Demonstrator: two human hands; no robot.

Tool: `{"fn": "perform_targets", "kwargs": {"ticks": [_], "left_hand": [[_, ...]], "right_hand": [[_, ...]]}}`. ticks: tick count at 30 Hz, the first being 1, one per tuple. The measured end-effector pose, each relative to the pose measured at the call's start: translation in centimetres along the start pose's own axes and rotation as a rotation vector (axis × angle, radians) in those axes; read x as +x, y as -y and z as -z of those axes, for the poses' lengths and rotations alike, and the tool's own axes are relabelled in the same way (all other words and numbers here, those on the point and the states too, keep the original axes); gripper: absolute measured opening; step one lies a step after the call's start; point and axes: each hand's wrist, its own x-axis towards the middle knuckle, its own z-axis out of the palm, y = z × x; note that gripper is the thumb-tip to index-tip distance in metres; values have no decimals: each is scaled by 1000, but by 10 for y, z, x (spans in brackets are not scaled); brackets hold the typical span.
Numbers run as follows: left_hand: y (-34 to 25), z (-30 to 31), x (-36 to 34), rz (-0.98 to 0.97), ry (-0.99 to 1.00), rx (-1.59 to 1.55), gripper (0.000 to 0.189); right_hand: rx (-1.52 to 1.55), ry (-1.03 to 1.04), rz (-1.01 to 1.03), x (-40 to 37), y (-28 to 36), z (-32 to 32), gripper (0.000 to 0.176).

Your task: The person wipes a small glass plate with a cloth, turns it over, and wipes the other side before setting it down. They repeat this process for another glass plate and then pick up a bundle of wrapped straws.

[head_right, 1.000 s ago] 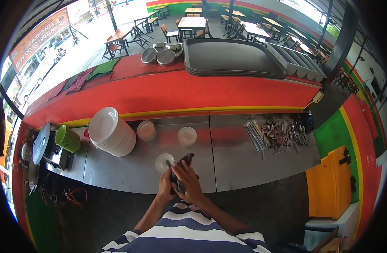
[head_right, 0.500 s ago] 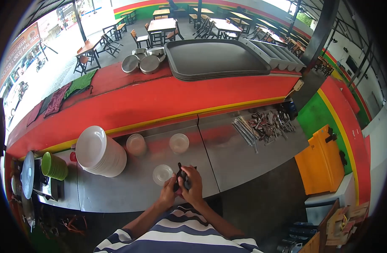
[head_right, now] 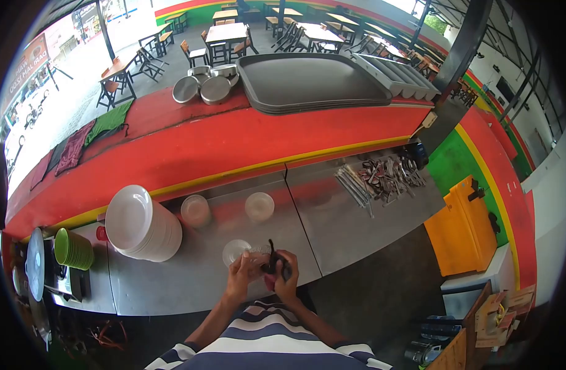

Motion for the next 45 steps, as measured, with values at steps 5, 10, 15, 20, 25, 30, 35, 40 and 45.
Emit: {"fn": "perform_targets", "kwargs": {"ticks": [5,10,15,20,25,30,35,40,45], "left_hand": [[-15,10,-4,-102,68,28,44],[-3,26,-2,-323,351,640,33],[-3,31,12,-596,565,1074,31],[-16,15,9,-516,333,980,59],[40,36,63,-336,-62,923,68],[52,70,127,-177,-144,997,50],[49,71,173,-157,-236,947,45],[69,79,215,-186,-329,1079,47],[86,85,246,-217,-402,1098,49]], "right_hand": [[326,124,-748,9,-42,28,29],[622,191,-1139,19,-53,48,37],[580,360,-1113,32,-54,66,41],[419,379,-1074,48,-48,63,32],[212,360,-800,68,-68,29,21],[30,352,-552,90,-126,-1,15],[-218,329,-448,122,-141,-21,20],[-302,322,-448,150,-159,-26,27],[-357,322,-462,174,-168,-31,33]]}}
